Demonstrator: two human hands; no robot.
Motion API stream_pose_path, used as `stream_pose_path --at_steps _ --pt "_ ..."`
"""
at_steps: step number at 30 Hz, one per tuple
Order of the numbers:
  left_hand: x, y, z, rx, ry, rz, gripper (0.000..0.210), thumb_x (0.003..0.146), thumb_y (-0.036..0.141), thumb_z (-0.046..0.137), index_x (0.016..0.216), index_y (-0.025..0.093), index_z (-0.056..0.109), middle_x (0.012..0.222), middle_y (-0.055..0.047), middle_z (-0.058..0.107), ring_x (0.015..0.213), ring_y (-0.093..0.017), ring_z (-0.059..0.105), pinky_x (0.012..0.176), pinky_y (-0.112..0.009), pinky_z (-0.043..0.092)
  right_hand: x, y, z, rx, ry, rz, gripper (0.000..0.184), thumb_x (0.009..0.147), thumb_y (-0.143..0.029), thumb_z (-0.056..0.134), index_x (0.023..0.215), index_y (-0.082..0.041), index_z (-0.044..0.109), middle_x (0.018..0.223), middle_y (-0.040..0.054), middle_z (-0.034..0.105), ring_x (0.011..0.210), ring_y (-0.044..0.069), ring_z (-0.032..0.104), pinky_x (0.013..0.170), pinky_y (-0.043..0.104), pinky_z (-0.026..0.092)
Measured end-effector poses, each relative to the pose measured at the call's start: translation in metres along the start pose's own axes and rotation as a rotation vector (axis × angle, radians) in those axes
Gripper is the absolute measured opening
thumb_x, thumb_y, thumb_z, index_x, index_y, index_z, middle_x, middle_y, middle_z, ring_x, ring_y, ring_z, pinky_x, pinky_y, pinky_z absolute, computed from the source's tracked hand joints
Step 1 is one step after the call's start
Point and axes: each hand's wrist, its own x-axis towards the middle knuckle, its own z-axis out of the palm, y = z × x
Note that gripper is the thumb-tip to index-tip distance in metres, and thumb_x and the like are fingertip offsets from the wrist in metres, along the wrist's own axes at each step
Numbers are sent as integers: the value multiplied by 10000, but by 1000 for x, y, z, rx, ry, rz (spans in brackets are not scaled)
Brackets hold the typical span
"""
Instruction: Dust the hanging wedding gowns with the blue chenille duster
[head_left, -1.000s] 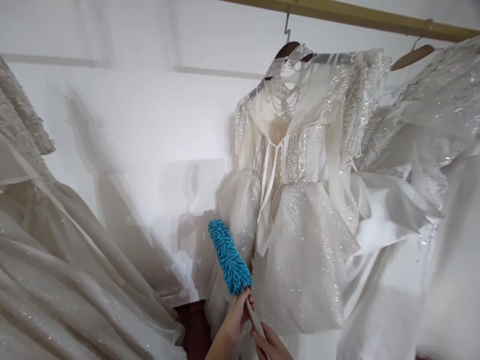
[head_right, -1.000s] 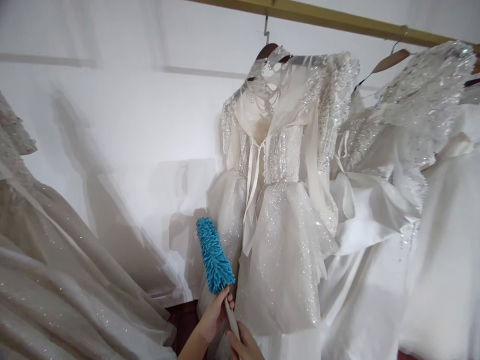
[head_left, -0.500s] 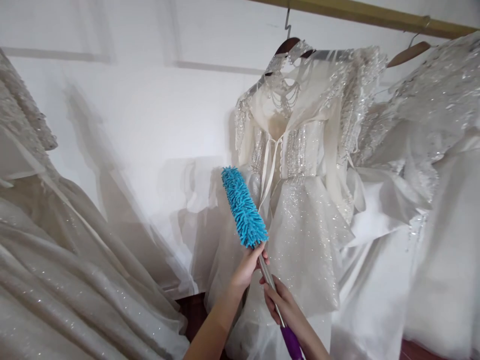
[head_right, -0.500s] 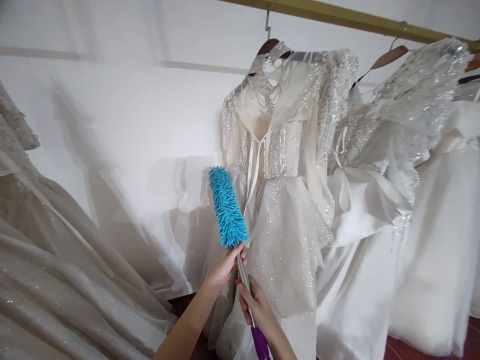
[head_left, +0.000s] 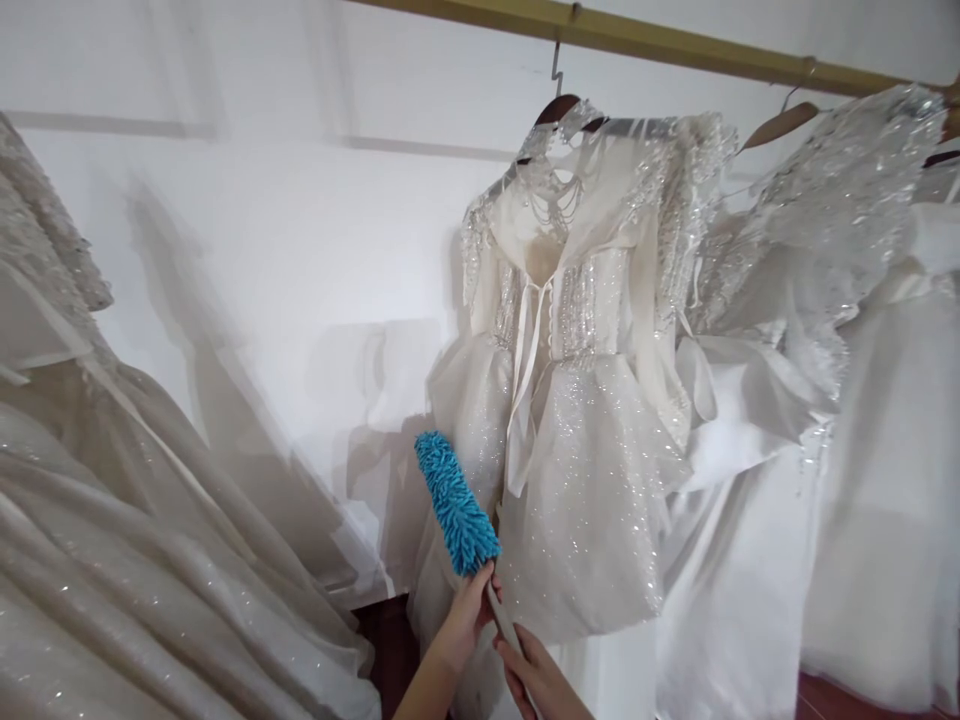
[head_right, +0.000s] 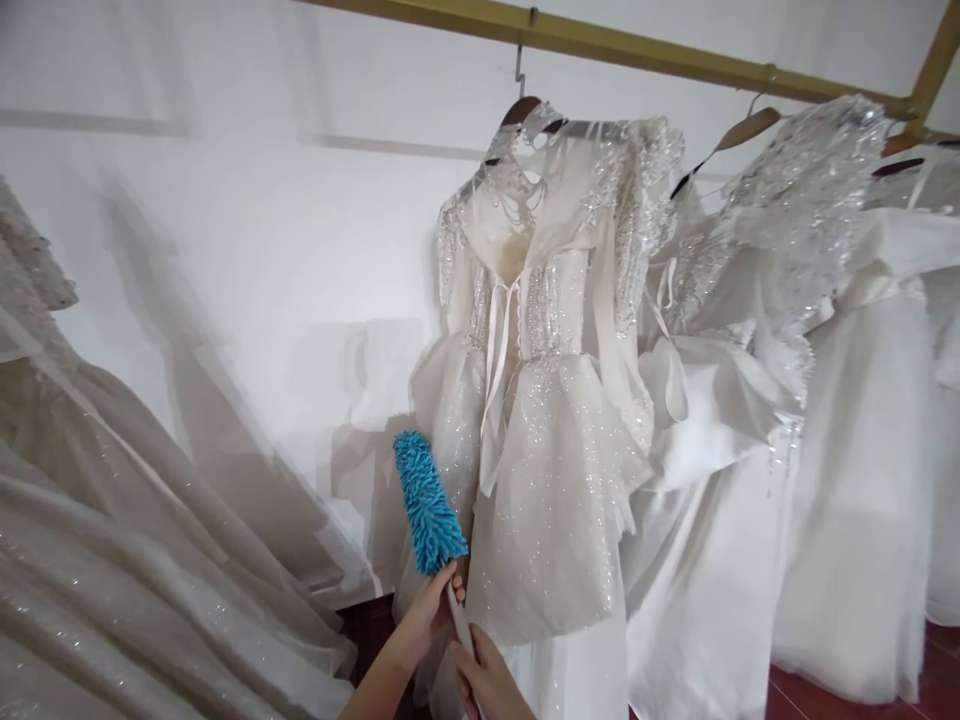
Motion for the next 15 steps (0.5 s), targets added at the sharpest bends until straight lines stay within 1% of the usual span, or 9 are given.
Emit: stream_pose_path --at_steps 2,4,7,9,11,13,15 --pt "-6 -3 -5 -48 -20 -3 390 580 492 735 616 184 499 565 46 490 507 -80 444 498 -220 336 -3 2 2 -2 -15 27 530 656 -722 500 762 -209 421 421 -146 405 248 10 263 265 166 177" --pt "-15 0 -3 -74 -20 6 388 580 487 738 636 184 501 576 50 495 515 -78 449 495 -213 329 -7 -1 0 -3 -33 43 554 638 -728 514 795 -202 440 397 -151 379 273 18 252 282 165 179" --pt "-32 11 12 -50 15 41 401 577 508 729 687 192 508 604 53 503 538 -82 469 500 -209 331 -19 -15 -9 10 -79 15 574 638 -722 529 843 -189 472 384 -154 336 330 32 251 328 168 184" --pt "-44 20 30 -13 7 83 414 577 528 717 717 196 513 613 51 503 546 -86 476 492 -209 330 -31 -29 -18 26 -108 -13 558 661 -707 527 862 -190 479 394 -153 318 353 38 241 350 179 166" --pt "-53 26 52 18 -38 121 419 585 537 704 747 199 516 623 47 501 552 -94 481 473 -210 327 -44 -41 -32 38 -116 -37 532 685 -694 519 875 -199 470 401 -152 310 362 44 231 360 192 150" --pt "-59 28 77 44 -87 142 418 601 546 687 759 202 511 628 43 497 554 -103 488 454 -212 325 -57 -51 -49 36 -117 -73 506 705 -686 506 868 -210 451 391 -154 307 358 49 223 367 202 144" --pt "-61 26 105 76 -141 144 430 609 572 669 736 199 496 622 38 493 551 -110 501 452 -217 335 -69 -57 -71 27 -104 -109 493 710 -684 503 857 -218 435 385 -154 307 354 50 208 369 208 130"
